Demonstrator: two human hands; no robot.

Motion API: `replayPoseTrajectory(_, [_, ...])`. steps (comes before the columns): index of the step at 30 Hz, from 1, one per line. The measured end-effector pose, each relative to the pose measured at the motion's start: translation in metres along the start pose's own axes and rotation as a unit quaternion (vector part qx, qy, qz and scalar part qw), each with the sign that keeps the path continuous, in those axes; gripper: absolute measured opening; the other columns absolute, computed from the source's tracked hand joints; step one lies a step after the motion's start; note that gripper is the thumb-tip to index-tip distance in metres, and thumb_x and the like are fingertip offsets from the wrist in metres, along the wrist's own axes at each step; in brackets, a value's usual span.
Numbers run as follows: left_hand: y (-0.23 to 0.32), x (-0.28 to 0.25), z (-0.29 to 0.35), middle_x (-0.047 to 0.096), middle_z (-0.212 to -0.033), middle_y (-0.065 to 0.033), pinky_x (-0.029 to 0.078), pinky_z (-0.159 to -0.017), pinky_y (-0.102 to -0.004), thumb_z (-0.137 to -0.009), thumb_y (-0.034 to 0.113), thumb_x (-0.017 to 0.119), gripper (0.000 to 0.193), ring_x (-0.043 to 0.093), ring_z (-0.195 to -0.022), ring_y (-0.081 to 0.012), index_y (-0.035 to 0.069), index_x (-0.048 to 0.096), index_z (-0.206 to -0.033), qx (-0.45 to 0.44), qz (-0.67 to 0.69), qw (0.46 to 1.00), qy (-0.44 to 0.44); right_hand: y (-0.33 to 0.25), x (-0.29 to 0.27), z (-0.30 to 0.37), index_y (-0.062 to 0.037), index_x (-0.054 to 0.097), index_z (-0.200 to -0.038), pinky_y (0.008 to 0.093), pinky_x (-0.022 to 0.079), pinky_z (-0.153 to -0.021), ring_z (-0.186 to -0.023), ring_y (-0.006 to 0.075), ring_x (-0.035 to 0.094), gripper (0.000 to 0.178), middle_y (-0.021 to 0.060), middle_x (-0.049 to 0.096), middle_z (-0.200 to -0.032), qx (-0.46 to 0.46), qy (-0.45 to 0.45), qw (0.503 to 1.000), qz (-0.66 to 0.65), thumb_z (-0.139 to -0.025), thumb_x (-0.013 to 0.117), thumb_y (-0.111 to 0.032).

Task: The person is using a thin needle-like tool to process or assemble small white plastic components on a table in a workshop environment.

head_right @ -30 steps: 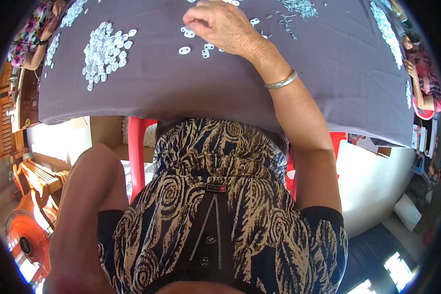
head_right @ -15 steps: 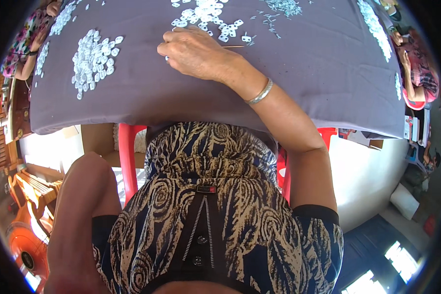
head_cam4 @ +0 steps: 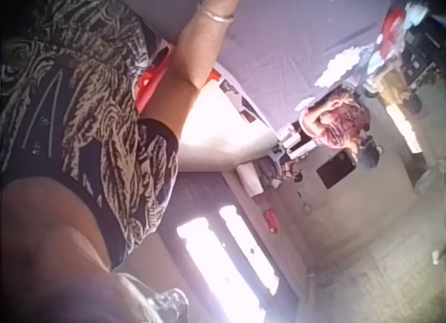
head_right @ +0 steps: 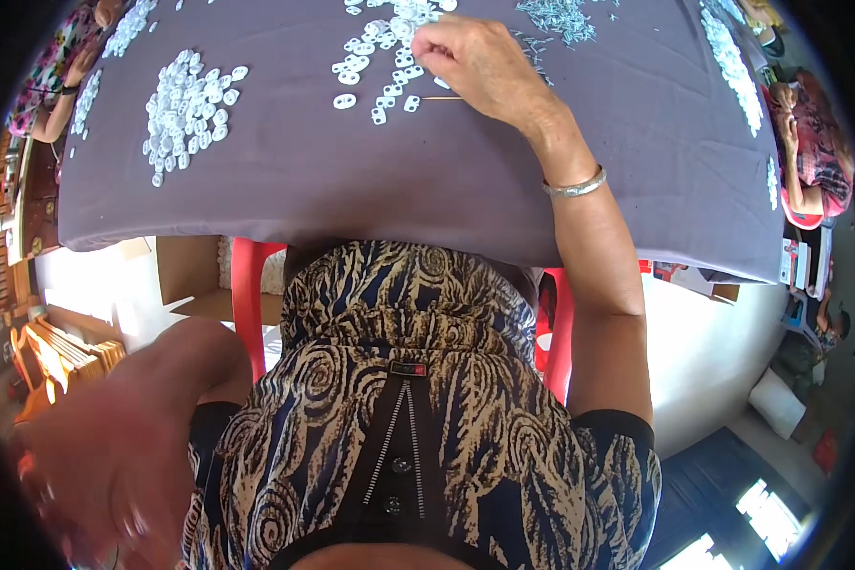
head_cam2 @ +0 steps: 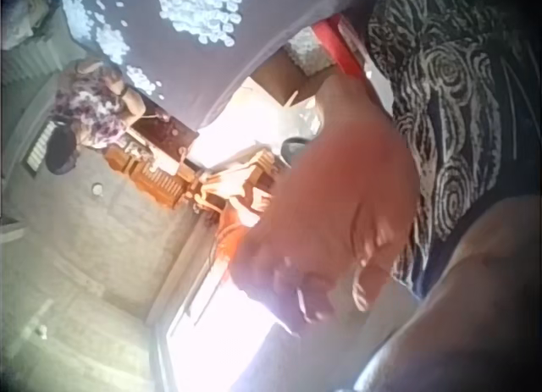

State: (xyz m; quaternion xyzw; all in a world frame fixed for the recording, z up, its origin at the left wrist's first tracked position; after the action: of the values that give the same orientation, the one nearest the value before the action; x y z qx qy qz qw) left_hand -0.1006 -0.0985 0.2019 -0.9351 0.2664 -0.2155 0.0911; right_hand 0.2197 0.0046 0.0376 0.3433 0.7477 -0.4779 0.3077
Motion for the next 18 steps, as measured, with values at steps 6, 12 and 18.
replayPoseTrajectory(6, [-0.065, -0.031, 0.083, 0.057, -0.100, -0.0146, 0.043, -0.089, -0.0365, -0.090, 0.021, 0.049, 0.025, 0.054, -0.096, -0.0220, -0.002, 0.054, -0.098, -0.314, -0.345, 0.879, -0.101, -0.003, 0.015, 0.008, -0.0046, 0.062, -0.088, 0.0291, 0.045, -0.061, -0.068, 0.0170, 0.055, 0.008, 0.0035, 0.057, -0.077, -0.059, -0.015, 0.998, -0.023, -0.081, 0.064, -0.002])
replayPoseTrajectory(12, [-0.115, -0.041, 0.177, 0.057, -0.087, -0.0001, 0.043, -0.071, -0.0206, -0.085, 0.000, 0.060, 0.008, 0.052, -0.079, -0.0065, 0.003, 0.058, -0.092, -0.616, -0.157, 0.772, 0.000, -0.018, 0.028, 0.001, -0.0046, 0.063, -0.089, 0.0330, 0.048, -0.067, -0.075, 0.0213, 0.058, 0.013, 0.0048, 0.058, -0.084, -0.053, -0.041, 0.998, 0.021, -0.077, 0.066, -0.002])
replayPoseTrajectory(18, [-0.128, -0.034, 0.235, 0.058, -0.086, -0.0052, 0.048, -0.067, -0.0261, -0.081, -0.004, 0.060, 0.019, 0.058, -0.076, -0.0136, 0.004, 0.058, -0.097, -0.608, -0.233, 0.724, -0.226, -0.030, 0.027, 0.003, -0.0023, 0.054, -0.082, 0.0384, 0.046, -0.064, -0.072, 0.0272, 0.055, 0.011, 0.0093, 0.055, -0.079, -0.117, -0.007, 0.993, 0.020, -0.074, 0.062, 0.001])
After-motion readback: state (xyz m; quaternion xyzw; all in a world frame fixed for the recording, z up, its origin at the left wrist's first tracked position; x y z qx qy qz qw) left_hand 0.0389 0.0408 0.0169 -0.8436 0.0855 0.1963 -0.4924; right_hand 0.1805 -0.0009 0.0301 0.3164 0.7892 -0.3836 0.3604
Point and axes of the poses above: each hand's wrist, its own z-axis away from the middle knuckle, its own x-axis out of the palm, y = z × x, the point moved 5 cm from there along -z, towards the middle knuckle
